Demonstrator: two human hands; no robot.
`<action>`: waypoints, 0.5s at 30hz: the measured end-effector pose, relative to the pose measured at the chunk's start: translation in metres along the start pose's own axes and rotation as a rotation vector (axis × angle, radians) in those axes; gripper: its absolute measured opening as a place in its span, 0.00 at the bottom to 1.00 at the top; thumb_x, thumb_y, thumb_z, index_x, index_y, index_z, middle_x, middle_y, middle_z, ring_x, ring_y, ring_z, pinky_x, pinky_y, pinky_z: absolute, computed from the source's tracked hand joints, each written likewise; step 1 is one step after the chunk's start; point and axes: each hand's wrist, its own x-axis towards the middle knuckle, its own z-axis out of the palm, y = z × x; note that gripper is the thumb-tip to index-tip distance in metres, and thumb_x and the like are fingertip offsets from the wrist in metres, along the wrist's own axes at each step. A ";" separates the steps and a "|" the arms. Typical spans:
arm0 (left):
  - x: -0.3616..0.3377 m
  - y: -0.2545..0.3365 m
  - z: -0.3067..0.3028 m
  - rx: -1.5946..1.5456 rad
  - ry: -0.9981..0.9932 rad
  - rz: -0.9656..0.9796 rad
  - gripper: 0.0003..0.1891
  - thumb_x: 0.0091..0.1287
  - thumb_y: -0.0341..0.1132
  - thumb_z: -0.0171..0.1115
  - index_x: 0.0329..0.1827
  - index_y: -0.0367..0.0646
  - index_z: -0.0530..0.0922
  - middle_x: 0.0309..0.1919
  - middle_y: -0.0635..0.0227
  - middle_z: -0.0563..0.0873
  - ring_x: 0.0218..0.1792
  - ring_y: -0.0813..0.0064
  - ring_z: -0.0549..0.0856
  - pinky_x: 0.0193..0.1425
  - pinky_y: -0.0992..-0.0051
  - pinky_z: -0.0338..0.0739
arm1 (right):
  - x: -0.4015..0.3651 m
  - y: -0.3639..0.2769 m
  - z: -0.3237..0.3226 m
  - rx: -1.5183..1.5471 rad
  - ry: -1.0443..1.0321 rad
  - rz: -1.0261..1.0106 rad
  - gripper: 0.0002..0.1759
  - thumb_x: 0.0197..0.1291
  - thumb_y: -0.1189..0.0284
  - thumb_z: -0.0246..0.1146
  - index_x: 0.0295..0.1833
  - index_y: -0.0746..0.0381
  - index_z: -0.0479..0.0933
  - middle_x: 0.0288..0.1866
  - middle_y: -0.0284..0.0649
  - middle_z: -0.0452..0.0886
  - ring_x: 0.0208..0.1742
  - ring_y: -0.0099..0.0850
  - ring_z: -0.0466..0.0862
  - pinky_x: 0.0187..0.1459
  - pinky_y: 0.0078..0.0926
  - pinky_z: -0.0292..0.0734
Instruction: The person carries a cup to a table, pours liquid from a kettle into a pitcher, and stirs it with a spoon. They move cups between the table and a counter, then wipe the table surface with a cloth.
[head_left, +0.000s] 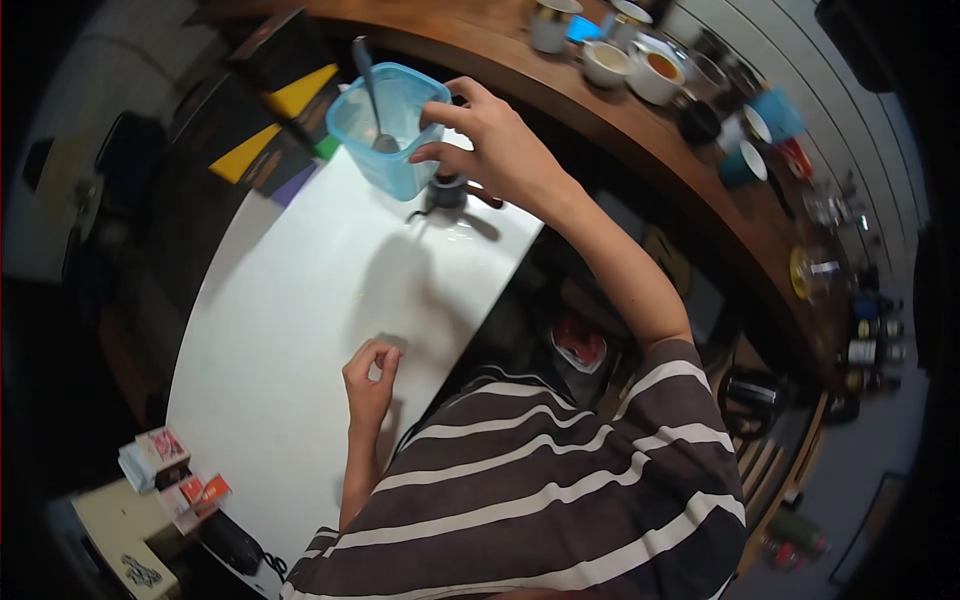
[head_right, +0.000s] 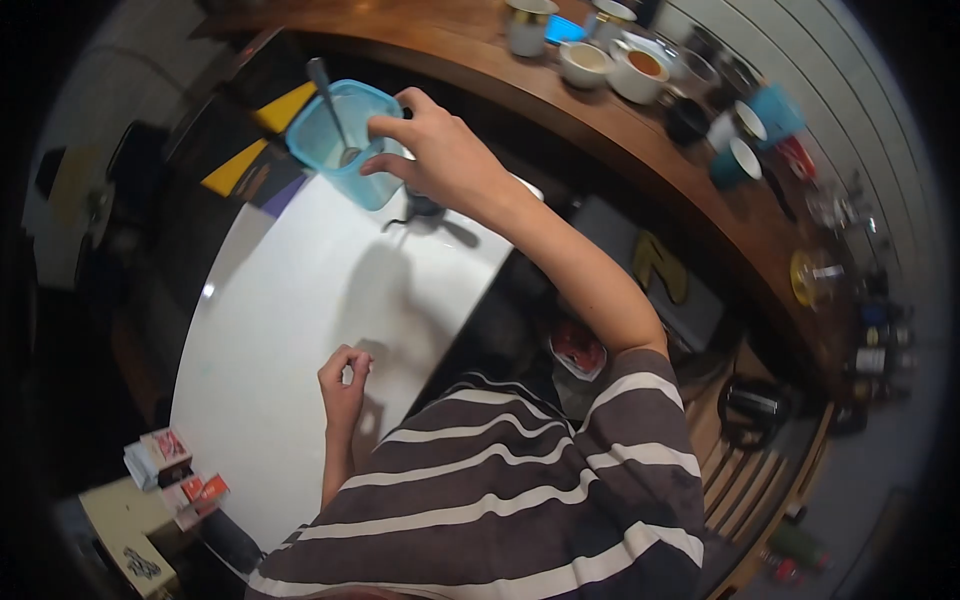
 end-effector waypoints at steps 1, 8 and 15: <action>0.004 0.006 0.008 -0.016 -0.017 -0.001 0.06 0.69 0.26 0.66 0.33 0.33 0.81 0.25 0.64 0.80 0.27 0.74 0.76 0.36 0.74 0.72 | -0.014 -0.006 -0.016 -0.098 0.077 -0.049 0.17 0.57 0.65 0.76 0.48 0.60 0.82 0.56 0.52 0.78 0.49 0.48 0.84 0.49 0.40 0.81; 0.022 0.053 0.093 -0.055 -0.209 0.127 0.07 0.70 0.26 0.65 0.33 0.33 0.81 0.25 0.65 0.82 0.28 0.74 0.76 0.37 0.74 0.71 | -0.146 -0.019 -0.153 -0.183 0.173 0.079 0.18 0.57 0.62 0.75 0.50 0.57 0.83 0.49 0.50 0.78 0.46 0.51 0.84 0.49 0.44 0.80; 0.025 0.122 0.206 -0.148 -0.486 0.225 0.07 0.70 0.28 0.65 0.34 0.33 0.82 0.26 0.66 0.81 0.28 0.77 0.77 0.35 0.76 0.70 | -0.284 -0.031 -0.298 -0.240 0.432 0.364 0.16 0.56 0.68 0.76 0.44 0.65 0.81 0.44 0.42 0.80 0.39 0.34 0.87 0.42 0.29 0.82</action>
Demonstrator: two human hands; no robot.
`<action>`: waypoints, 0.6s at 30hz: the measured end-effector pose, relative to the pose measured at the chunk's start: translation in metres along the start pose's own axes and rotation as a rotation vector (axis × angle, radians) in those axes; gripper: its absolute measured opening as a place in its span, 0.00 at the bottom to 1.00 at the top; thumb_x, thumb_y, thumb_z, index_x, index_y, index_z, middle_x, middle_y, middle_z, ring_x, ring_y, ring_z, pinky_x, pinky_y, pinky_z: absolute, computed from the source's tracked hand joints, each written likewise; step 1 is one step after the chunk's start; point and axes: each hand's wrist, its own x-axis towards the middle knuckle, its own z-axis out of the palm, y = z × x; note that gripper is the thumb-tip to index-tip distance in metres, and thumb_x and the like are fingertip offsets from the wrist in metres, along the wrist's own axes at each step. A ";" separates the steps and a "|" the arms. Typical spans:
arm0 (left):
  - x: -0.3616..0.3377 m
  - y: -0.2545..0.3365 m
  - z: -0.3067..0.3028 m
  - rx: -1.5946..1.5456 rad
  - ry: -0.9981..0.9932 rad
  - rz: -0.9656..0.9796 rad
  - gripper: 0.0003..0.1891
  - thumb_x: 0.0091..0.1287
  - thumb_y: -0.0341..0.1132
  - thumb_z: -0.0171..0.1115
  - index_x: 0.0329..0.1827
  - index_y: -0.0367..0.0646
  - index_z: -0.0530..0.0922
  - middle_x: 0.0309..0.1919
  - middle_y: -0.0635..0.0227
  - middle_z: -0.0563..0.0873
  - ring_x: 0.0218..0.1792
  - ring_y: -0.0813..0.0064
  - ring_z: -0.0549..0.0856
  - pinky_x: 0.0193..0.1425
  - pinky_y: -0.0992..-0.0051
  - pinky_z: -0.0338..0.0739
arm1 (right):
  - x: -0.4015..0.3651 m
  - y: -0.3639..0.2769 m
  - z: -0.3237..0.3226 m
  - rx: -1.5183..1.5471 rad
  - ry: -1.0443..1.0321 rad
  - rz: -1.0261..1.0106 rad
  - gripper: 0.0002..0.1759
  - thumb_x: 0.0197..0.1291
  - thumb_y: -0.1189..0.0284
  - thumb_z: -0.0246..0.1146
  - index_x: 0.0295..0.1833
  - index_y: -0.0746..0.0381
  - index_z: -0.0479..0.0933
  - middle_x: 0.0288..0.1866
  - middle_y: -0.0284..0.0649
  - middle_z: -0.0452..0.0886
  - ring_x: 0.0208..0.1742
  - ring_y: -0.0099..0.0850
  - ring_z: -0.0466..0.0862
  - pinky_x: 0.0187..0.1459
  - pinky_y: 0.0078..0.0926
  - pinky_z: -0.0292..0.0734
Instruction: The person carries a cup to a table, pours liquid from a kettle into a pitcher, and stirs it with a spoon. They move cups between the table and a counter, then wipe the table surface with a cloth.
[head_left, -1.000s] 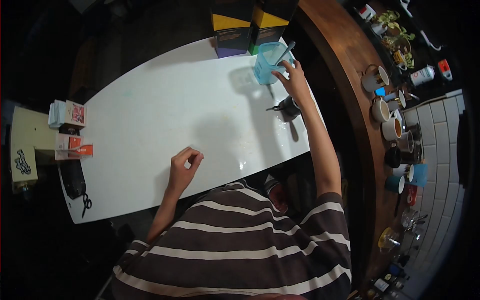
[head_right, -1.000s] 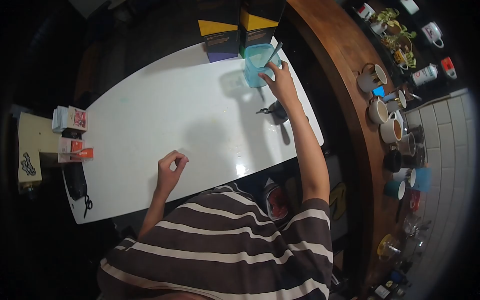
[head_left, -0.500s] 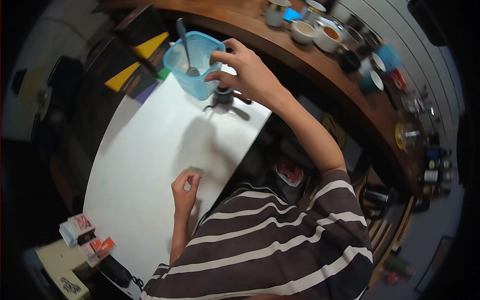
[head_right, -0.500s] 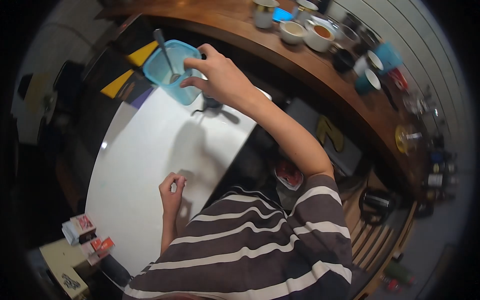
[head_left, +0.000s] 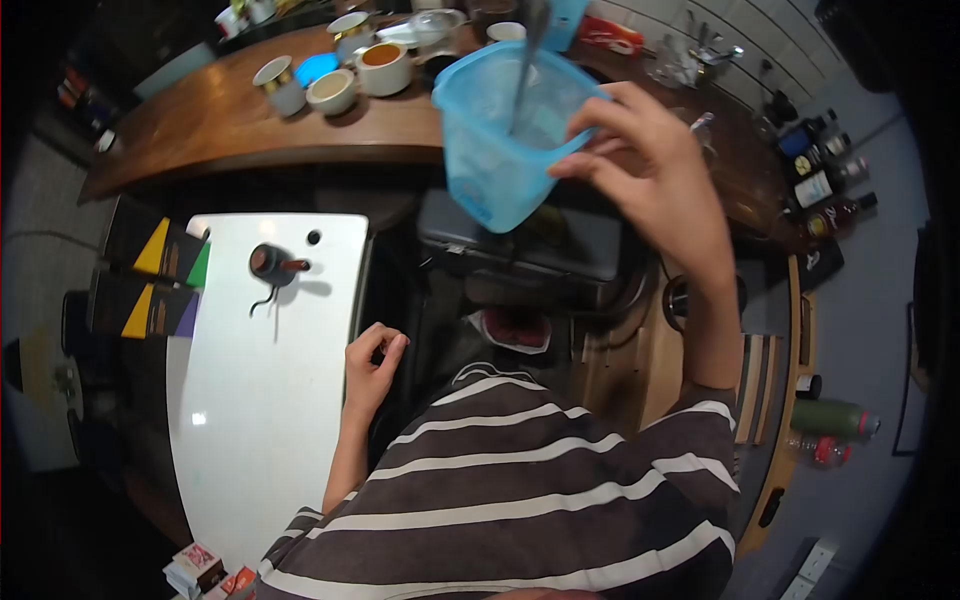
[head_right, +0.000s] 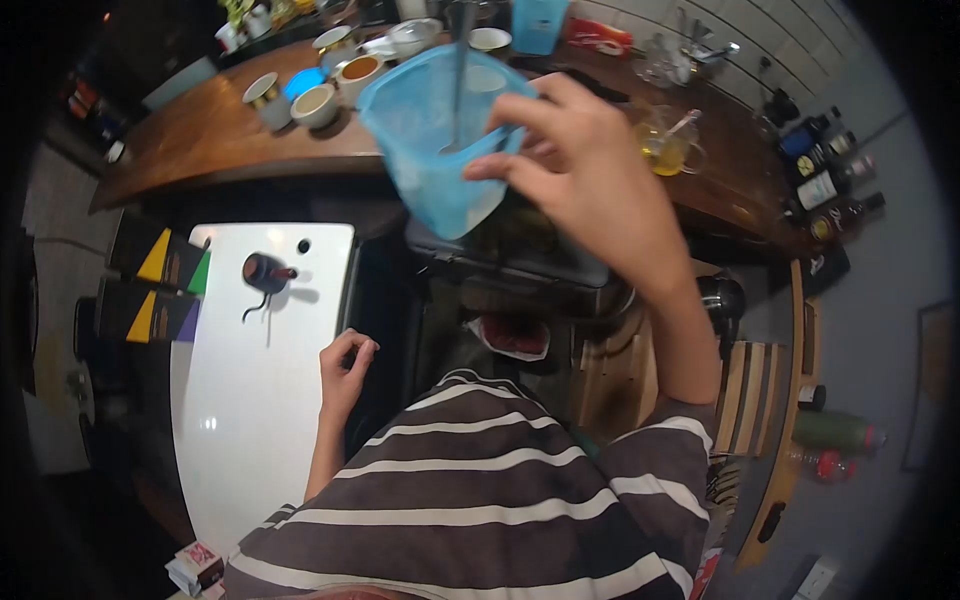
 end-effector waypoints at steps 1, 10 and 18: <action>0.009 0.005 0.015 -0.004 -0.015 0.018 0.07 0.70 0.28 0.65 0.34 0.33 0.82 0.26 0.66 0.81 0.28 0.77 0.77 0.35 0.76 0.70 | -0.004 0.008 -0.026 -0.013 0.037 0.034 0.15 0.56 0.70 0.76 0.44 0.65 0.81 0.44 0.41 0.81 0.39 0.32 0.87 0.42 0.27 0.82; 0.053 0.041 0.124 -0.045 -0.177 0.183 0.07 0.71 0.26 0.64 0.34 0.33 0.81 0.28 0.64 0.83 0.27 0.74 0.80 0.33 0.76 0.72 | -0.027 0.135 -0.249 -0.369 0.141 0.242 0.21 0.70 0.69 0.62 0.65 0.65 0.78 0.48 0.41 0.87 0.49 0.24 0.86 0.49 0.21 0.79; 0.051 0.051 0.145 -0.022 -0.143 0.098 0.10 0.75 0.29 0.60 0.35 0.32 0.82 0.26 0.64 0.82 0.28 0.75 0.81 0.34 0.75 0.73 | -0.014 0.272 -0.322 -0.538 0.296 0.395 0.37 0.59 0.45 0.73 0.63 0.63 0.81 0.34 0.38 0.84 0.37 0.23 0.84 0.41 0.23 0.78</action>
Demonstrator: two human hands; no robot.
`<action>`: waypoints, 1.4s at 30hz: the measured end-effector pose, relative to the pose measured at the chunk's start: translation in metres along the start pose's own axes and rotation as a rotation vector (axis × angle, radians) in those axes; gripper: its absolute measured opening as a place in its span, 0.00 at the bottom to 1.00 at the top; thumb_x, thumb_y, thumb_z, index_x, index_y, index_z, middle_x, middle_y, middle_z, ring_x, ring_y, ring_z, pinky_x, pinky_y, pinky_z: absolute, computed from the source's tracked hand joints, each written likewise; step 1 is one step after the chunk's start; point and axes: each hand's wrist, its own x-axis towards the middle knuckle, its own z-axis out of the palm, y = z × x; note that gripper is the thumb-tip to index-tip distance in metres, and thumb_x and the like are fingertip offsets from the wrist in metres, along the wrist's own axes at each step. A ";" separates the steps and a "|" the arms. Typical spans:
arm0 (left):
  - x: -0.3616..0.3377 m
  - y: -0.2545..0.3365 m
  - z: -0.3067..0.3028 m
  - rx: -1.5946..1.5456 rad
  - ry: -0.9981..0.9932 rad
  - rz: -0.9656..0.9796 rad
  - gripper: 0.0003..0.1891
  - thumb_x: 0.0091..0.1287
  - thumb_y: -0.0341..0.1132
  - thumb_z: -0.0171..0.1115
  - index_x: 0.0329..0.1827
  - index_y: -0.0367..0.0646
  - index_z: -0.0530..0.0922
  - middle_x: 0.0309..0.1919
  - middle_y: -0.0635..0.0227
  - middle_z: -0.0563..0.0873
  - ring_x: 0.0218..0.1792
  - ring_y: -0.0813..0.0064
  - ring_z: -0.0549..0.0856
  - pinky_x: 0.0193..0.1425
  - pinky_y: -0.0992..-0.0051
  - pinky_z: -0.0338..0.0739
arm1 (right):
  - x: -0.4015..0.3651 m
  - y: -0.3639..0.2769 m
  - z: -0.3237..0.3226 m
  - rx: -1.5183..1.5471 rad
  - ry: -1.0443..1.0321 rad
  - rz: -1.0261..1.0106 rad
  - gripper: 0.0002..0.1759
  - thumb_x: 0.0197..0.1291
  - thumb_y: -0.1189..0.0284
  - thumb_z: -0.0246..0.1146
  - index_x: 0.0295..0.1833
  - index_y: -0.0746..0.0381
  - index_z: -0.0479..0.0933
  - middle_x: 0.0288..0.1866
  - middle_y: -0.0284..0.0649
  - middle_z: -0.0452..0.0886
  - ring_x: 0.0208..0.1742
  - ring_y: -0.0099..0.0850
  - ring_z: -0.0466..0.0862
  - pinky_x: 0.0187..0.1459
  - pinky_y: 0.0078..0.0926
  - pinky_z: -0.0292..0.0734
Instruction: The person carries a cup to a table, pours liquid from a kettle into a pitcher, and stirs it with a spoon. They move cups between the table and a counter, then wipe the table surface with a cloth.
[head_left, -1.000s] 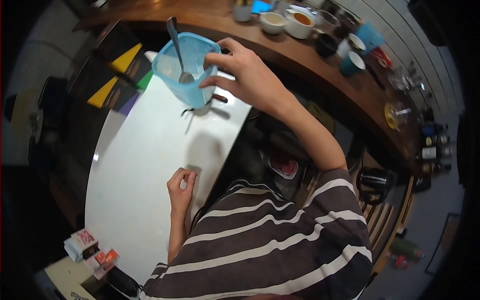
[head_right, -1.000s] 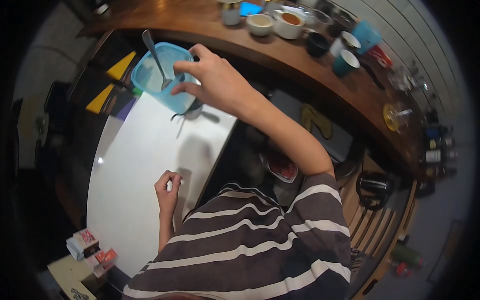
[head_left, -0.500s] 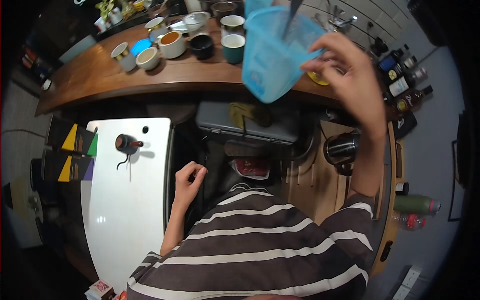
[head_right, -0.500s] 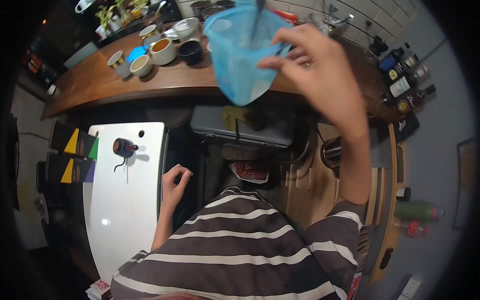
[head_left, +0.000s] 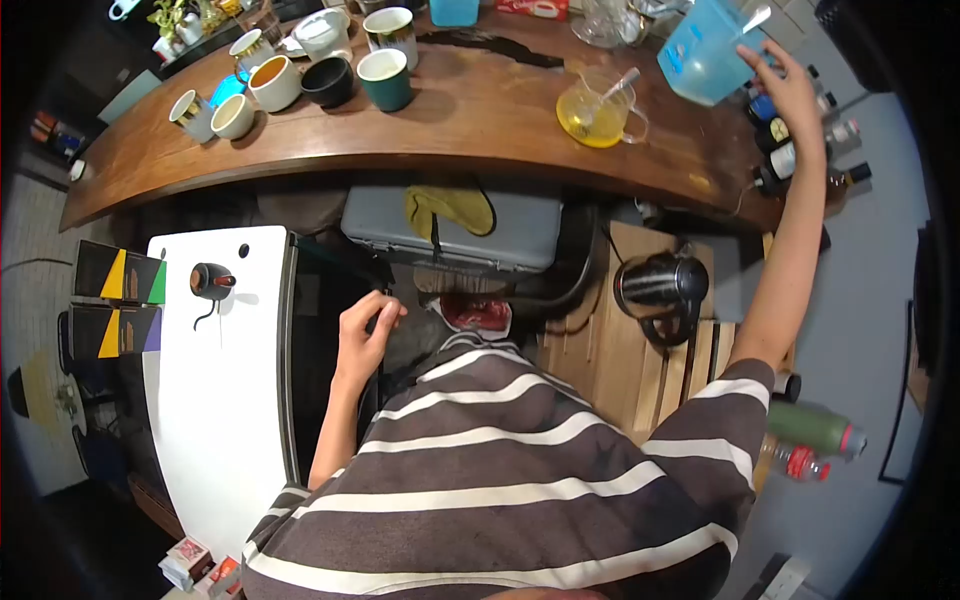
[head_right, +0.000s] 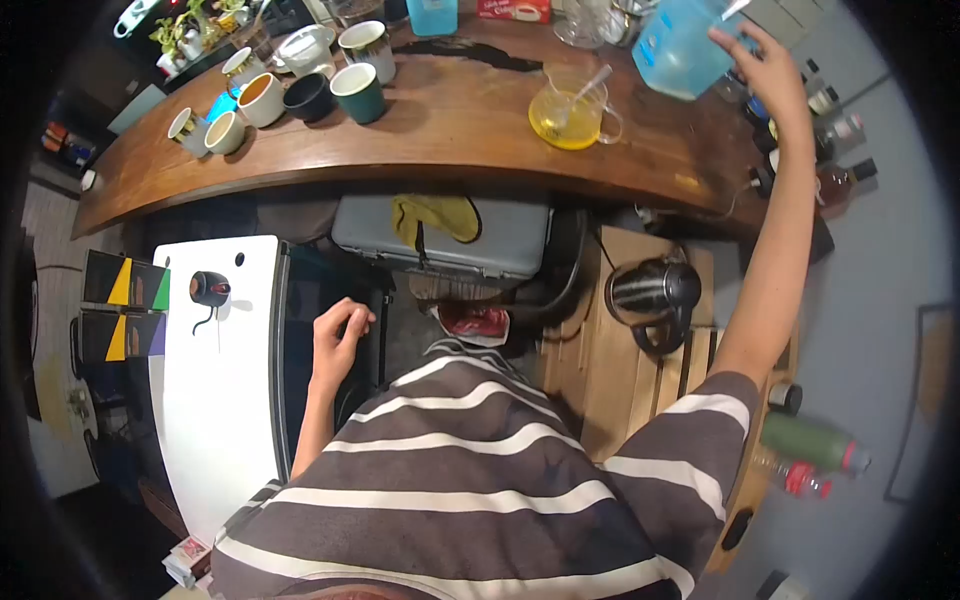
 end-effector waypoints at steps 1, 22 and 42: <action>-0.001 0.000 0.000 0.013 0.008 -0.010 0.10 0.75 0.29 0.60 0.35 0.33 0.82 0.26 0.64 0.82 0.27 0.75 0.81 0.34 0.75 0.73 | 0.006 0.016 0.011 -0.020 0.012 0.050 0.37 0.55 0.40 0.73 0.59 0.59 0.84 0.28 0.36 0.83 0.31 0.23 0.83 0.38 0.25 0.77; -0.007 0.015 0.014 0.071 0.116 -0.092 0.12 0.74 0.29 0.60 0.31 0.32 0.83 0.26 0.63 0.82 0.28 0.74 0.82 0.34 0.75 0.73 | 0.072 0.121 0.118 -0.154 -0.092 0.063 0.43 0.53 0.36 0.71 0.61 0.61 0.83 0.56 0.58 0.86 0.61 0.52 0.85 0.63 0.42 0.77; -0.014 0.017 0.024 0.049 0.098 -0.150 0.09 0.75 0.30 0.61 0.37 0.33 0.82 0.27 0.67 0.82 0.27 0.81 0.80 0.34 0.78 0.73 | 0.054 0.130 0.119 -0.118 -0.113 0.010 0.39 0.54 0.37 0.71 0.57 0.59 0.81 0.53 0.53 0.85 0.60 0.48 0.84 0.60 0.43 0.76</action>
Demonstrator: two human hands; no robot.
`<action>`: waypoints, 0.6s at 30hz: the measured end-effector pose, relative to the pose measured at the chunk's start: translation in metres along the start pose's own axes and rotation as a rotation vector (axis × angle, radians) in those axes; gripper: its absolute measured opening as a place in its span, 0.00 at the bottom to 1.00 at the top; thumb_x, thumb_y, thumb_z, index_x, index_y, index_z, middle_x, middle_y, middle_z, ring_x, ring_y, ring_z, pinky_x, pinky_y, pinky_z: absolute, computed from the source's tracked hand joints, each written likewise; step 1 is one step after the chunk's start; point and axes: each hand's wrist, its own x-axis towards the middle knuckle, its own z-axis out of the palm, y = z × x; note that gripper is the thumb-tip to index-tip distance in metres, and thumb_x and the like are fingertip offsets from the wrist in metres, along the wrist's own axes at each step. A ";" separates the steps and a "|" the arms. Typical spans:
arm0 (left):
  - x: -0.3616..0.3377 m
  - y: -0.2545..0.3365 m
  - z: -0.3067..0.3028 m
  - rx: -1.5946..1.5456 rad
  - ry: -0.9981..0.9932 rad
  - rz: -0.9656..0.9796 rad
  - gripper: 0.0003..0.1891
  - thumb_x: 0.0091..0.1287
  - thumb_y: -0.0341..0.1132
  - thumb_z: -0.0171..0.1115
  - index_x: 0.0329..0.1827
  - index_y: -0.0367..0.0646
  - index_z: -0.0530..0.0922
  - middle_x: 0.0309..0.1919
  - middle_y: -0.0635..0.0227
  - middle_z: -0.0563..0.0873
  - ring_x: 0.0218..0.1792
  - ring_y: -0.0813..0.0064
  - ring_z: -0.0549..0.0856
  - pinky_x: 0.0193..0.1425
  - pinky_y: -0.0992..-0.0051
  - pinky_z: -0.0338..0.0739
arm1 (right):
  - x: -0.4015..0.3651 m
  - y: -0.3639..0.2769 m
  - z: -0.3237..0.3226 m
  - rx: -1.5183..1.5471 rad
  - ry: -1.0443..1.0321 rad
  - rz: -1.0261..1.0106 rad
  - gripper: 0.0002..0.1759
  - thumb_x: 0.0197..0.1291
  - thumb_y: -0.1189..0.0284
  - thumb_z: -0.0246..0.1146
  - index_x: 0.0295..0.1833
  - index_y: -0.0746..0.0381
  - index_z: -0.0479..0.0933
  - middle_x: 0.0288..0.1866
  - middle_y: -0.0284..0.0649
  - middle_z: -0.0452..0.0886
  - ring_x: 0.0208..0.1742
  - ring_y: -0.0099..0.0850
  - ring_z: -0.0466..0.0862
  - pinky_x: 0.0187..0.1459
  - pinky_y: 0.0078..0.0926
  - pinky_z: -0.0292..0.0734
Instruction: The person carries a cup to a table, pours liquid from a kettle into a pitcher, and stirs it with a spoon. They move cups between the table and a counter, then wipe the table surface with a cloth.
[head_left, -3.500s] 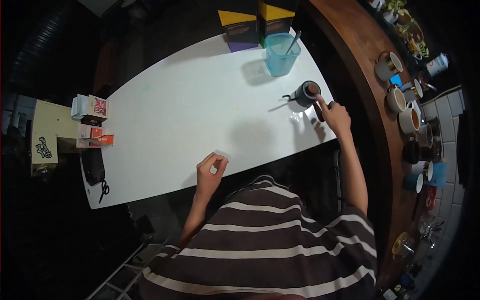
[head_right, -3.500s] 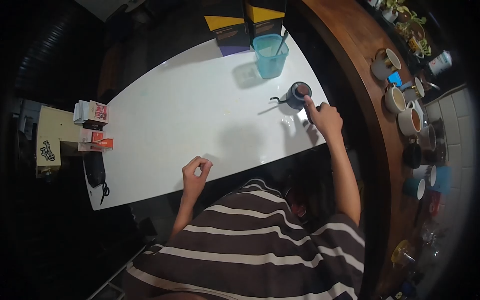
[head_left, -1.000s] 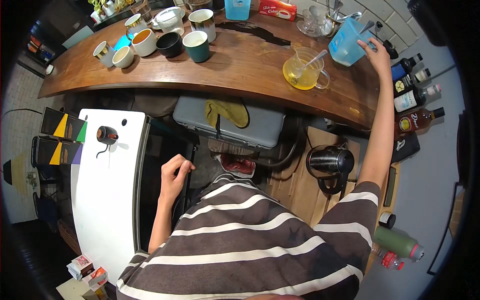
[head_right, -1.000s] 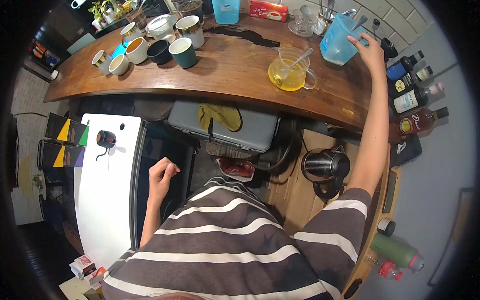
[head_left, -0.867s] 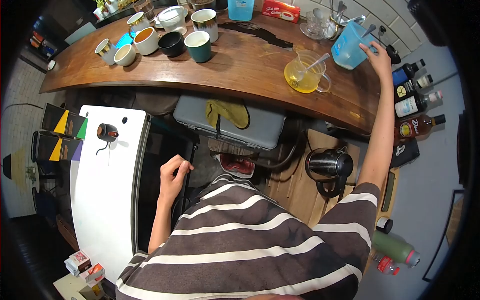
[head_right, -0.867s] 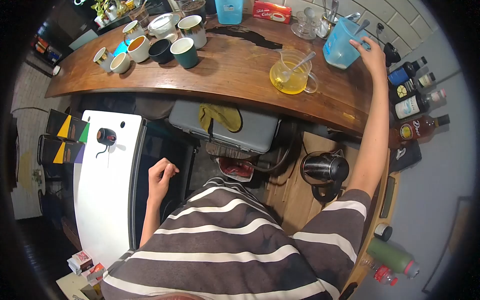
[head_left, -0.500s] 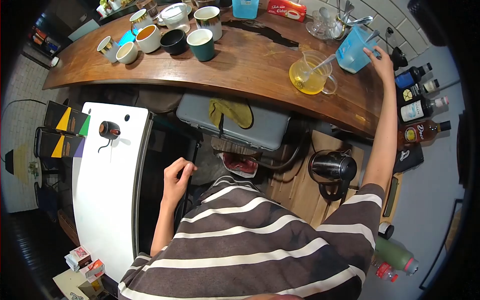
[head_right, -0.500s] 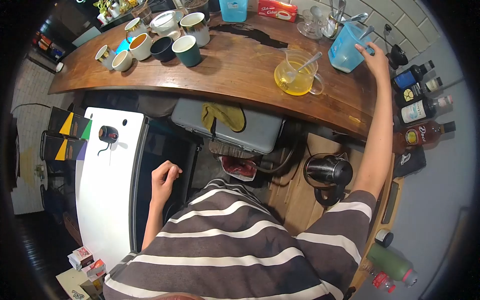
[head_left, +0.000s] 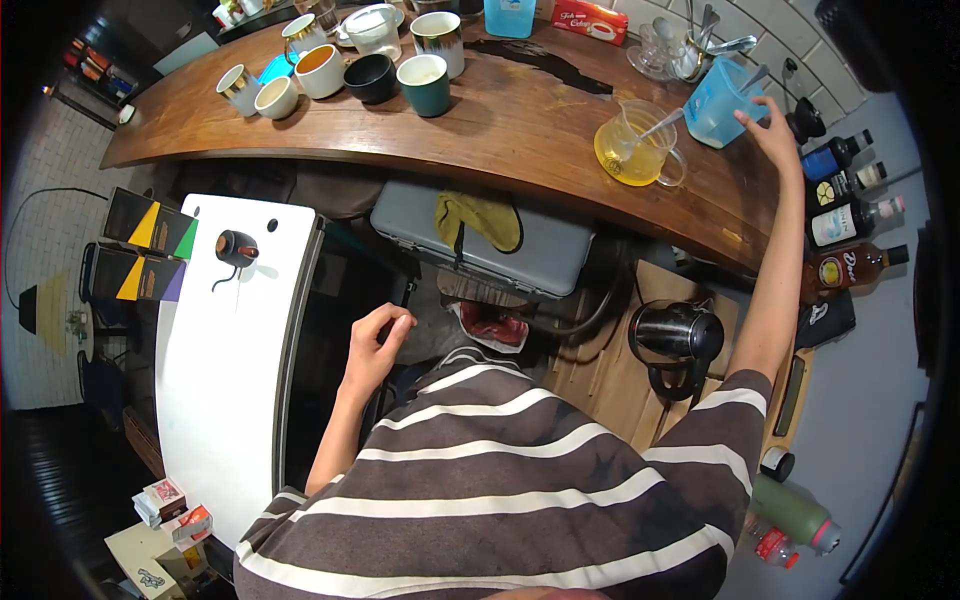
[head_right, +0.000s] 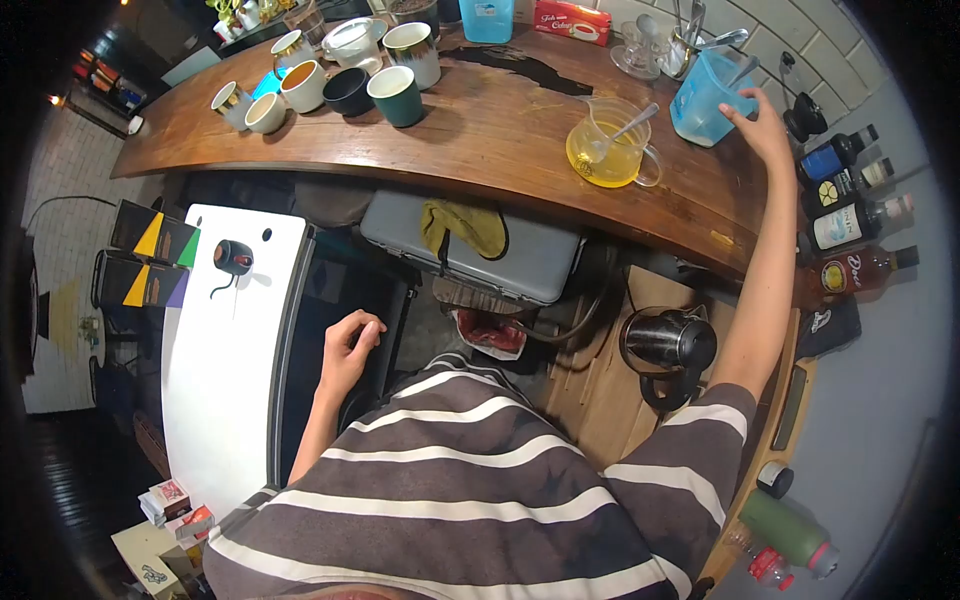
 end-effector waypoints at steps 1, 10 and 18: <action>0.002 0.000 -0.001 0.012 -0.009 0.014 0.09 0.75 0.30 0.60 0.37 0.33 0.82 0.27 0.67 0.83 0.27 0.81 0.80 0.34 0.77 0.73 | 0.000 -0.001 -0.007 0.026 -0.016 -0.031 0.38 0.56 0.39 0.72 0.56 0.60 0.80 0.56 0.53 0.85 0.62 0.49 0.83 0.62 0.44 0.75; -0.014 -0.011 -0.023 0.050 0.065 0.027 0.06 0.71 0.29 0.65 0.40 0.34 0.86 0.37 0.63 0.87 0.40 0.73 0.85 0.45 0.74 0.77 | -0.131 -0.189 -0.105 0.218 0.343 -0.328 0.12 0.76 0.69 0.61 0.54 0.67 0.81 0.53 0.40 0.86 0.54 0.28 0.82 0.60 0.24 0.74; -0.054 -0.025 -0.060 -0.019 0.210 -0.144 0.12 0.74 0.32 0.62 0.34 0.34 0.86 0.28 0.66 0.84 0.29 0.77 0.82 0.36 0.76 0.75 | -0.230 -0.375 0.000 0.774 -0.357 -0.497 0.09 0.74 0.75 0.57 0.42 0.69 0.79 0.39 0.42 0.84 0.39 0.31 0.82 0.46 0.27 0.77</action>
